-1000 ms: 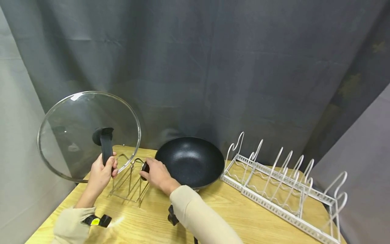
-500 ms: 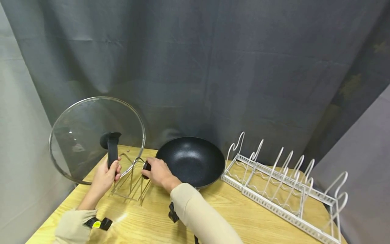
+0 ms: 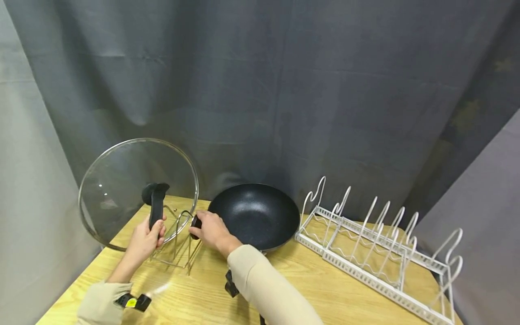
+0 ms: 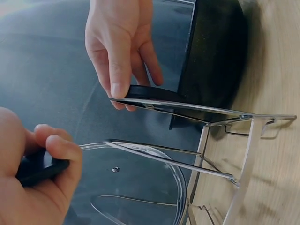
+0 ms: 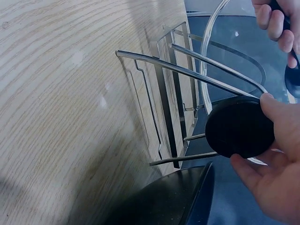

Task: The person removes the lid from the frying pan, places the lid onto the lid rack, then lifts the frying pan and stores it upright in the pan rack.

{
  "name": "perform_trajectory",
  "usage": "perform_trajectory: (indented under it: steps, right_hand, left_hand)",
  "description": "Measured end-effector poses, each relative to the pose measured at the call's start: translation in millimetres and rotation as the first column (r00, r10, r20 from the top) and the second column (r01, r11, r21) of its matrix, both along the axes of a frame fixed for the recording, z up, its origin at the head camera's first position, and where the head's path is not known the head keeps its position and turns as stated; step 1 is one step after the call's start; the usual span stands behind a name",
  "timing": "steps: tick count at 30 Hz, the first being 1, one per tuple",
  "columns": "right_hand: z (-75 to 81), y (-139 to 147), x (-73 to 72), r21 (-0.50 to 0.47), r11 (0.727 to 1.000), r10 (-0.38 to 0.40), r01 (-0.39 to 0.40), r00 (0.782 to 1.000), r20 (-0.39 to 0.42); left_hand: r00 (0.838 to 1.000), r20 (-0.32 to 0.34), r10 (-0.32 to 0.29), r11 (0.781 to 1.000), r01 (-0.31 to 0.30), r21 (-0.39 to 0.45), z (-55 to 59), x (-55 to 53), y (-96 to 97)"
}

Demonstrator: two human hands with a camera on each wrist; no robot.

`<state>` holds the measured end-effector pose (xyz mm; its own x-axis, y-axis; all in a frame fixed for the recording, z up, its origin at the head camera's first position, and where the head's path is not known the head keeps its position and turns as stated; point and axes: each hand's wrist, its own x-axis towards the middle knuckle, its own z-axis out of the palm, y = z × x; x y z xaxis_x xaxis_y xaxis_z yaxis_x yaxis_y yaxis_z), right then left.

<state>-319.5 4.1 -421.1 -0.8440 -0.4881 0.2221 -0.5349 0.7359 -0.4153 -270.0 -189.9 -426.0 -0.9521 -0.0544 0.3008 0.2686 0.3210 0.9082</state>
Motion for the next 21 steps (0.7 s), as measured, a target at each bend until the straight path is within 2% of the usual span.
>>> perform_trajectory:
  steps: [5,13,21]
  right_hand:
    - [-0.6,-0.5,0.0,0.018,1.0,-0.001,0.001,1.0,-0.004]
    - [1.0,-1.1,-0.4,0.04,0.999,-0.004,0.004,1.0,-0.024]
    - [-0.6,-1.0,0.2,0.024,1.0,0.01,-0.009,0.999,-0.05]
  left_hand:
    - [0.999,0.052,0.004,1.0,-0.003,-0.022,-5.4,-2.7,0.1]
    - [0.999,0.046,0.015,0.999,-0.013,-0.036,-14.1,-1.0,4.4]
    - [0.996,0.079,0.036,0.998,-0.032,-0.045,-26.4,-3.5,5.4]
